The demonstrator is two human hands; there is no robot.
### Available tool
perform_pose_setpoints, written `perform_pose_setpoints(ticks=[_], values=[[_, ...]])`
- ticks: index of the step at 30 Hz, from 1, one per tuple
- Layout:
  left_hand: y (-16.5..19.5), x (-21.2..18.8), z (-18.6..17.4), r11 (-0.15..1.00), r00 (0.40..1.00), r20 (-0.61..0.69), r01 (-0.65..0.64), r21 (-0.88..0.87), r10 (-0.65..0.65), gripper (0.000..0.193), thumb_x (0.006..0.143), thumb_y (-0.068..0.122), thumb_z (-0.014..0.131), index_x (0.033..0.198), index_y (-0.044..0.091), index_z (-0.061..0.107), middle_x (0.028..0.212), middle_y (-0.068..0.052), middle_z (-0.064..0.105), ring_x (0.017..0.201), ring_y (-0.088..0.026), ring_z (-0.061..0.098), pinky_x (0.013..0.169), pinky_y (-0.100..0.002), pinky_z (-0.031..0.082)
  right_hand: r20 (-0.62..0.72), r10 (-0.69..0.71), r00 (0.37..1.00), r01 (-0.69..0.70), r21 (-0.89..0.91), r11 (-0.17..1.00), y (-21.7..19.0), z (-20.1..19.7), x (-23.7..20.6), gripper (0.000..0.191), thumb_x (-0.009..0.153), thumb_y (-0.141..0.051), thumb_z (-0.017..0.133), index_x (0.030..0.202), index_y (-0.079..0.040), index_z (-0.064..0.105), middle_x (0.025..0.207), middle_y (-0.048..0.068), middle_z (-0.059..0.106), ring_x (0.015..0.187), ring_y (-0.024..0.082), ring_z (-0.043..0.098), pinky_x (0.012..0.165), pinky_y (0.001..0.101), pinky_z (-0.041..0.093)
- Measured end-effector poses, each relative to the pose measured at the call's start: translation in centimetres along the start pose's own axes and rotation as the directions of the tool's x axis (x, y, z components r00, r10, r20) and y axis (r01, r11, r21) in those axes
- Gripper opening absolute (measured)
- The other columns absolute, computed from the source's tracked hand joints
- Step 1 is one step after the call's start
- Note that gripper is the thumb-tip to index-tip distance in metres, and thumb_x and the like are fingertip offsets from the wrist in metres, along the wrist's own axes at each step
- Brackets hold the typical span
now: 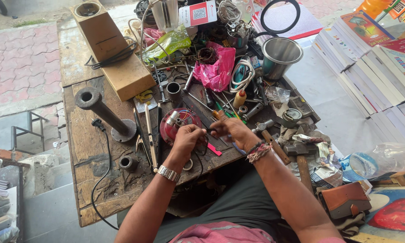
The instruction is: The person strips the insulation from a black wire using a pink utility knife, then twists the exposed strands. They wrap the connection with black electrical tape, repeating the process on a second wire. The person works at a cluttered wooden workbench with various tools and parts visible.
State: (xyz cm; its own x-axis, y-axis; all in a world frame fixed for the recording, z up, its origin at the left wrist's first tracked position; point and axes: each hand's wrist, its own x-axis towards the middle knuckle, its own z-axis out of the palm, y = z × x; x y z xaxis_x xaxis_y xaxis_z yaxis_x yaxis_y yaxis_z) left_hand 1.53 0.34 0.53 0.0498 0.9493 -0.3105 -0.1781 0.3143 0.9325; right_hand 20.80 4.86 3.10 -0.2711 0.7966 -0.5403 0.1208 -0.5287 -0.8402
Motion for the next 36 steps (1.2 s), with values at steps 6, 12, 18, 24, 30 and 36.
perform_pose_setpoints(ticks=[6, 12, 18, 24, 30, 36], values=[[0.3, 0.0, -0.2, 0.997, 0.998, -0.039, 0.056, -0.047, -0.058, 0.021, 0.095, 0.022, 0.071, 0.084, 0.004, 0.069, 0.075, -0.004, 0.073, 0.062, -0.009, 0.064, 0.056, -0.023, 0.046, 0.057, -0.839, 0.541, 0.587, -0.74, 0.328, 2.8, 3.3, -3.0, 0.032, 0.078, -0.028, 0.083, 0.105, -0.012, 0.075, 0.097, 0.004, 0.069, 0.097, 0.023, 0.064, 0.084, 0.039, 0.048], [0.4, -0.1, -0.6, 0.975, 0.987, 0.121, 0.127, -0.183, -0.106, 0.027, 0.102, 0.029, 0.061, 0.091, 0.005, 0.069, 0.081, -0.004, 0.074, 0.067, -0.011, 0.069, 0.061, -0.024, 0.053, 0.216, -0.907, 0.362, 0.508, -0.861, -0.003, 2.1, 4.5, -3.7, 0.027, 0.082, -0.022, 0.08, 0.108, -0.014, 0.077, 0.104, 0.001, 0.068, 0.109, 0.025, 0.059, 0.093, 0.0422, 0.043], [0.9, -0.1, -1.0, 0.995, 0.972, 0.227, 0.076, -0.059, -0.061, 0.03, 0.102, 0.029, 0.063, 0.093, 0.002, 0.071, 0.083, -0.005, 0.075, 0.07, -0.009, 0.069, 0.062, -0.024, 0.053, 0.41, -0.816, 0.406, 0.333, -0.898, -0.286, 1.3, 3.9, -4.1, 0.011, 0.09, -0.022, 0.073, 0.094, -0.012, 0.074, 0.102, 0.004, 0.067, 0.108, 0.027, 0.059, 0.092, 0.0435, 0.042], [2.1, -0.8, -1.0, 0.988, 0.965, 0.262, -0.022, 0.154, -0.019, 0.024, 0.093, 0.023, 0.07, 0.098, 0.0, 0.073, 0.085, -0.004, 0.077, 0.072, -0.007, 0.071, 0.065, -0.024, 0.057, 0.289, -0.468, 0.835, 0.548, -0.364, 0.754, 1.2, 1.7, -1.4, 0.021, 0.091, -0.02, 0.069, 0.104, -0.004, 0.073, 0.095, 0.003, 0.065, 0.093, 0.016, 0.055, 0.082, 0.0339, 0.043], [2.0, -0.6, -1.4, 0.977, 0.961, 0.277, -0.055, 0.207, -0.005, 0.025, 0.097, 0.022, 0.071, 0.097, -0.002, 0.074, 0.081, -0.002, 0.071, 0.067, -0.005, 0.062, 0.061, -0.022, 0.051, 0.276, -0.367, 0.888, 0.438, -0.266, 0.859, 1.3, 1.1, -1.4, 0.026, 0.091, -0.03, 0.073, 0.107, -0.009, 0.073, 0.097, -0.002, 0.069, 0.095, 0.009, 0.064, 0.085, 0.0266, 0.053], [1.5, 0.0, -1.0, 0.999, 0.991, 0.124, 0.039, 0.003, -0.039, 0.022, 0.098, 0.021, 0.07, 0.09, 0.001, 0.068, 0.074, -0.003, 0.067, 0.059, -0.008, 0.059, 0.053, -0.024, 0.049, 0.223, -0.859, 0.46, 0.515, -0.856, 0.053, 1.5, 3.7, -4.5, 0.034, 0.073, -0.031, 0.084, 0.095, -0.01, 0.07, 0.099, 0.007, 0.065, 0.106, 0.029, 0.058, 0.089, 0.0436, 0.043]])
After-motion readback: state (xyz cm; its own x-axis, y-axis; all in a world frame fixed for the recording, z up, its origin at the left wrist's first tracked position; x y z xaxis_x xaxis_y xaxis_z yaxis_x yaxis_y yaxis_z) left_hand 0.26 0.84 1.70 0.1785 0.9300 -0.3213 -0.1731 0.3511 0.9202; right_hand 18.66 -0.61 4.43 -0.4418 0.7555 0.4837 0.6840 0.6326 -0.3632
